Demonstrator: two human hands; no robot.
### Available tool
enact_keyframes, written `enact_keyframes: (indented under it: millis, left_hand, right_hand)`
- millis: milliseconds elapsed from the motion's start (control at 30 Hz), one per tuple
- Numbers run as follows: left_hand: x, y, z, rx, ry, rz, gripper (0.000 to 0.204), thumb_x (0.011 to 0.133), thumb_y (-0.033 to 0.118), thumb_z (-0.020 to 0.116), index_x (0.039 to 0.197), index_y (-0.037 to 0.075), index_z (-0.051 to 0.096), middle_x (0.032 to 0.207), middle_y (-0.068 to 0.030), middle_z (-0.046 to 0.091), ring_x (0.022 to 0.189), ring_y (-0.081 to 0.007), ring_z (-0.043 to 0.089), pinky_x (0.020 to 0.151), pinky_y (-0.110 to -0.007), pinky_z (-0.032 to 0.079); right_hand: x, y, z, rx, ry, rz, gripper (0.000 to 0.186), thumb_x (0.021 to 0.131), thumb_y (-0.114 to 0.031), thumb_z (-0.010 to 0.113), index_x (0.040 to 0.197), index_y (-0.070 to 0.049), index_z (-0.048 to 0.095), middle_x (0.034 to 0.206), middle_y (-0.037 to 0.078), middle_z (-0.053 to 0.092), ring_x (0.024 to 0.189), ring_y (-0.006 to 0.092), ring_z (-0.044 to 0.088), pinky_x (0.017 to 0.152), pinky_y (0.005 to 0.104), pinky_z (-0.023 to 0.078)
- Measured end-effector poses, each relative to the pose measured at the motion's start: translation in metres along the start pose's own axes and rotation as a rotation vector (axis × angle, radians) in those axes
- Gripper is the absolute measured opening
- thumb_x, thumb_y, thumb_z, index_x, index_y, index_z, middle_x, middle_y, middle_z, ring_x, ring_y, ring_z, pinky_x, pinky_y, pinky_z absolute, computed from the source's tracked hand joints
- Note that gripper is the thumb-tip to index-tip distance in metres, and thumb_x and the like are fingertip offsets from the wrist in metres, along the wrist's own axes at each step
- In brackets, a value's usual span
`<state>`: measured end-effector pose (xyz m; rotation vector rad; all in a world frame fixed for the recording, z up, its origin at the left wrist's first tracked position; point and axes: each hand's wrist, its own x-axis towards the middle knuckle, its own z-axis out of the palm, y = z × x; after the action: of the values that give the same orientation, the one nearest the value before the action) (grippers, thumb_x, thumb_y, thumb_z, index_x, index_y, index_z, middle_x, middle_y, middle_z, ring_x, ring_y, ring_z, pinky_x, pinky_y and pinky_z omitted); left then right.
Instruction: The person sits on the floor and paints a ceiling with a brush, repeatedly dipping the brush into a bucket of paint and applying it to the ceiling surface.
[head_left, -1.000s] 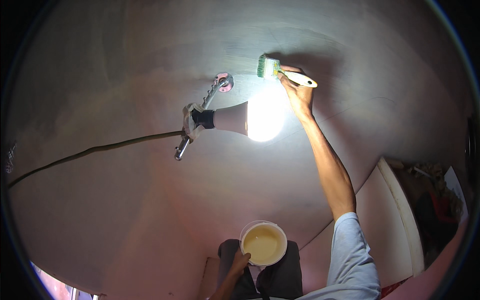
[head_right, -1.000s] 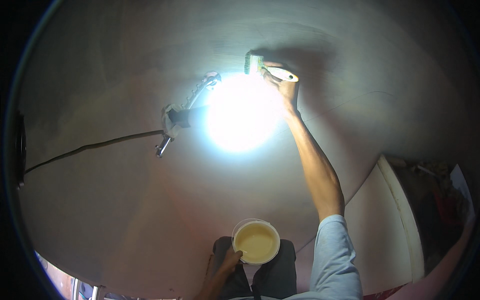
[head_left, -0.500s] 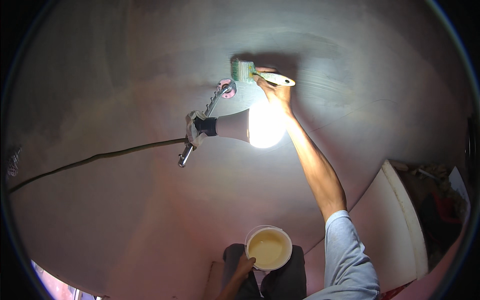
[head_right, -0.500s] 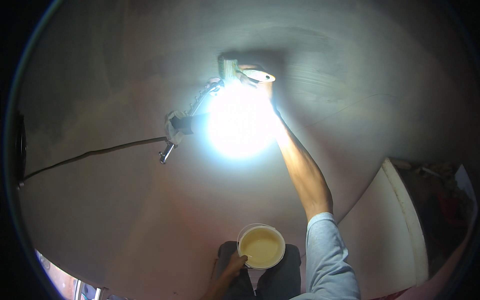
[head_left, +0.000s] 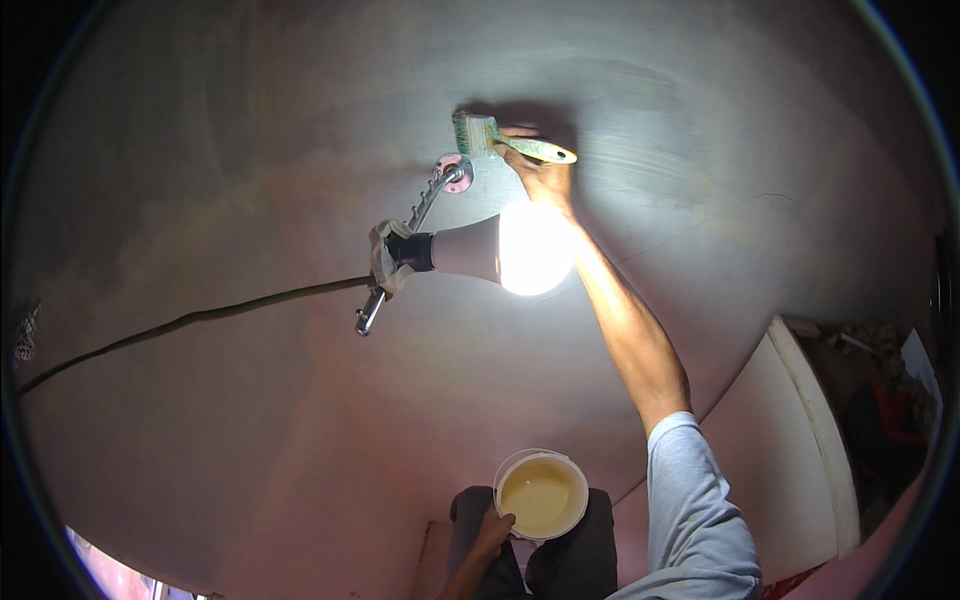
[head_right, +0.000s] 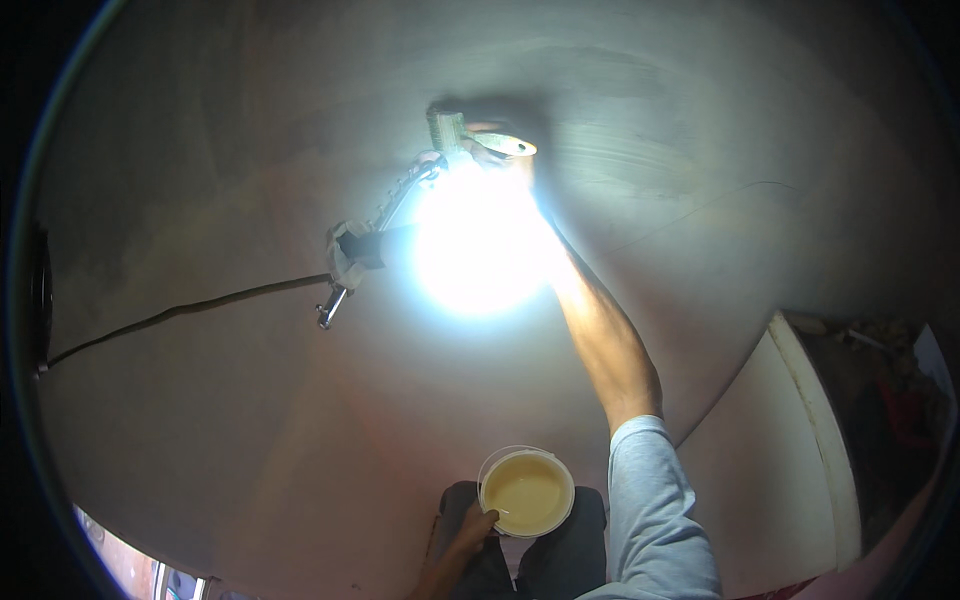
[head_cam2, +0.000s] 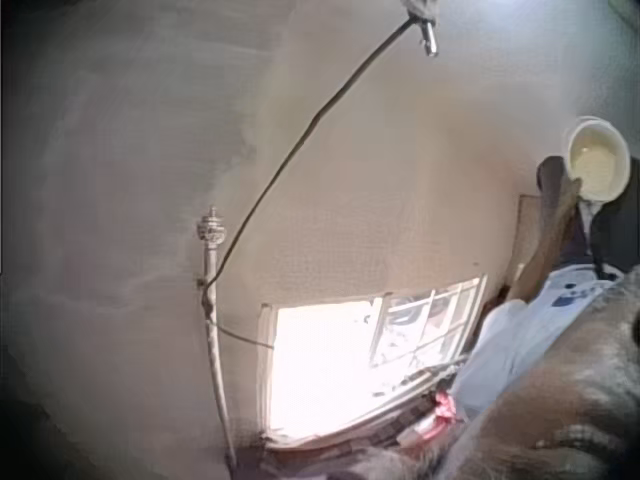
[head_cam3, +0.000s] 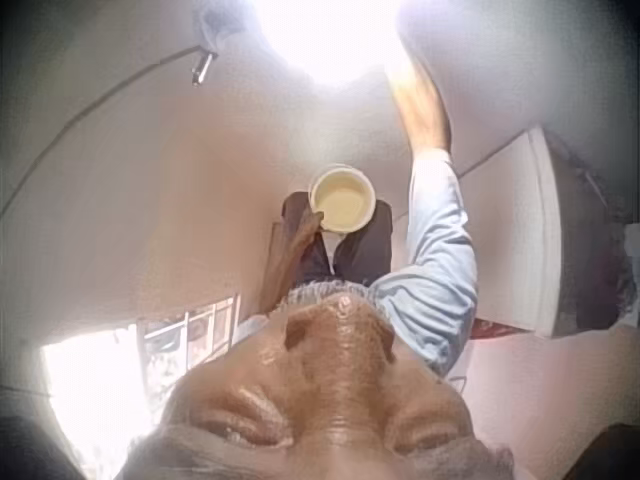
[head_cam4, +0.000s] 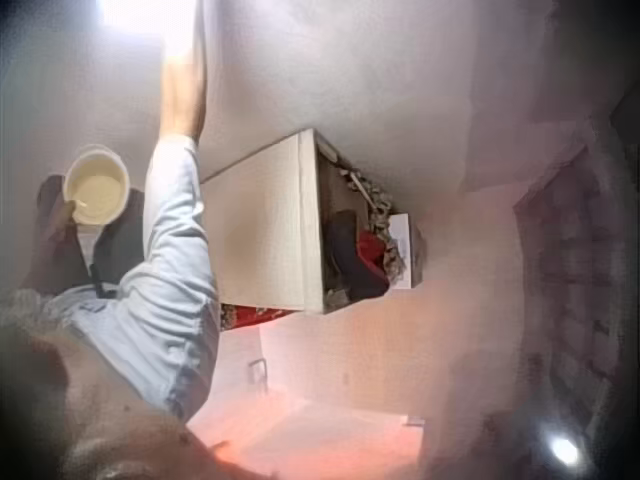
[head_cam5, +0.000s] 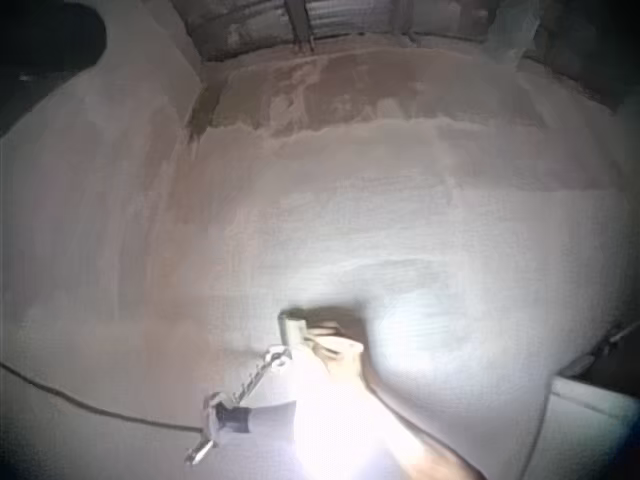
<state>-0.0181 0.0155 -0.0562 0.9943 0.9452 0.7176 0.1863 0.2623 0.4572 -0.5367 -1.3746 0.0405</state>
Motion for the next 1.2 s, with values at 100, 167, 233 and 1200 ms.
enact_keyframes:
  millis: [100,167,233,1200]
  left_hand:
    - [-0.007,0.017,0.011,0.024,-0.046,-0.057,0.054,0.079,0.001,0.052,0.133,-0.004,0.047,0.110,-0.0129,0.063,0.096,-0.0209,0.063,0.079,-0.032,0.052]
    - [0.000,0.001,0.004,0.014,-0.025,0.029,0.052,0.079,0.001,0.053,0.131,-0.004,0.048,0.109,-0.0125,0.063,0.092,-0.0198,0.063,0.074,-0.030,0.052]
    - [-0.002,-0.006,-0.005,0.001,0.076,0.088,0.052,0.079,0.001,0.054,0.130,-0.004,0.049,0.107,-0.0120,0.063,0.084,-0.0186,0.063,0.064,-0.029,0.051]
    - [-0.001,0.011,0.004,0.071,-0.041,-0.026,0.057,0.079,-0.003,0.052,0.135,-0.002,0.045,0.112,-0.0151,0.063,0.092,-0.0233,0.067,0.073,-0.034,0.057]
  right_hand:
    - [0.001,-0.008,-0.033,-0.144,0.014,0.006,0.019,0.086,0.000,0.074,0.104,-0.004,0.071,0.103,0.004,0.072,0.093,0.0097,0.066,0.081,0.0247,0.055]
    - [-0.006,-0.009,-0.024,-0.153,-0.004,-0.015,0.018,0.086,-0.002,0.074,0.104,-0.004,0.071,0.103,0.004,0.072,0.091,0.0093,0.066,0.079,0.0244,0.054]
    - [-0.017,-0.010,0.006,-0.174,-0.028,-0.022,0.017,0.087,-0.003,0.073,0.104,-0.004,0.071,0.100,0.003,0.072,0.087,0.0082,0.065,0.076,0.0240,0.054]
    - [-0.053,-0.072,-0.107,-0.231,0.293,-0.102,0.020,0.091,0.000,0.068,0.111,0.001,0.066,0.098,0.007,0.070,0.084,0.0107,0.066,0.075,0.0242,0.055]
